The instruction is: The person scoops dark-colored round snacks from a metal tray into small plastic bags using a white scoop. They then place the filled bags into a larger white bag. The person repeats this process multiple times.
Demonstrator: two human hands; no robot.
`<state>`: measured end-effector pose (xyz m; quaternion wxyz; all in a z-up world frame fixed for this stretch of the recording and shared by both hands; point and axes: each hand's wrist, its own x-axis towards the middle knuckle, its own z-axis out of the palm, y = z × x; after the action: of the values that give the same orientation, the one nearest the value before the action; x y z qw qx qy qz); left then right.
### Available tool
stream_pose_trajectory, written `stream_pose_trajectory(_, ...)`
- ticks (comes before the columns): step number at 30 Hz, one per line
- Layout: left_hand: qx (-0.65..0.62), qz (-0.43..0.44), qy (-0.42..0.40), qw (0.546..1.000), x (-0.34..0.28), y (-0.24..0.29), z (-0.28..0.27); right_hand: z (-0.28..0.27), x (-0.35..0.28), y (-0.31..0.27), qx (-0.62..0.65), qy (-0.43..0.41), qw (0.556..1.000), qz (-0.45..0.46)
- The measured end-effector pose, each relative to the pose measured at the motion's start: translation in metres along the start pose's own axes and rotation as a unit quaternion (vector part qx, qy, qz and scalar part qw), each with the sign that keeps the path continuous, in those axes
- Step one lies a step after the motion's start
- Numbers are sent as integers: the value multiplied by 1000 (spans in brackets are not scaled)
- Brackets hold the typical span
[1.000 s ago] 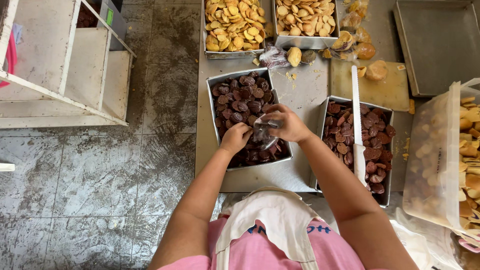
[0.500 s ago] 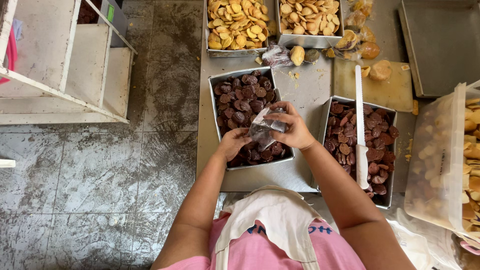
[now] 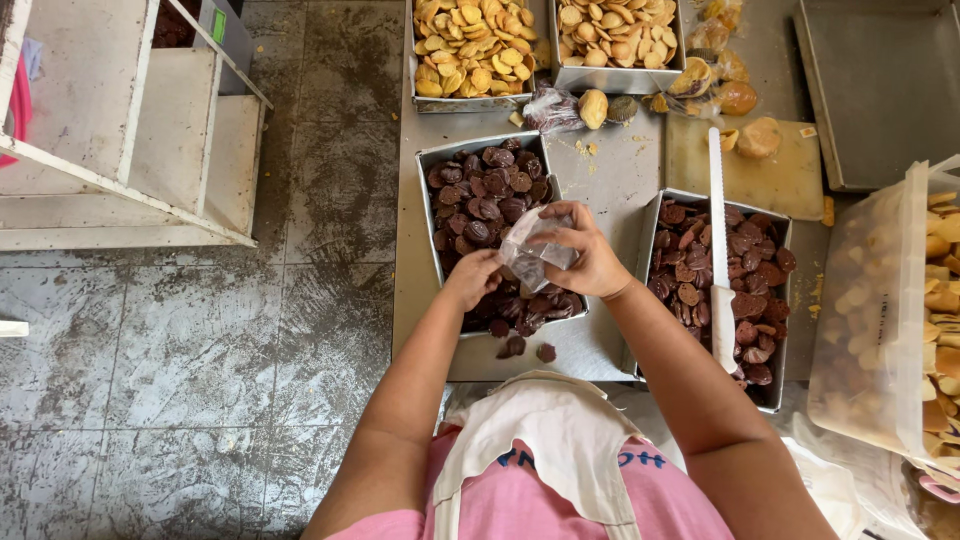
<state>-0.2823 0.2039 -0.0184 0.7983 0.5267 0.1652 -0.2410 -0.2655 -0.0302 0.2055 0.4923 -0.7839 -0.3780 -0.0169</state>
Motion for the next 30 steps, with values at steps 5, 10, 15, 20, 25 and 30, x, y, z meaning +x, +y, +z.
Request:
stream_pose_trajectory(5,169,169,88,967,-13,15,6,-3,-19,6,-23,63,997,30)
stream_pose_trajectory(10,600,372,74,704,-87,25,38,-24,-68,8,60,229,961,141)
stream_pose_trajectory(15,769,289,-155,548,-111,-1,73,-73,-148,4,93,426,873,217)
stream_pose_trajectory(20,744,410,-68,522,-78,-10,75,-128,-267,-6,43,549,822,143)
stream_pose_trajectory(25,736,380,-18,560,-52,13,73,-141,-402,-23,-146,583,769,219)
stream_pose_trajectory(30,752,362,-55,548,-66,31,41,-120,-506,-56,-389,549,676,302)
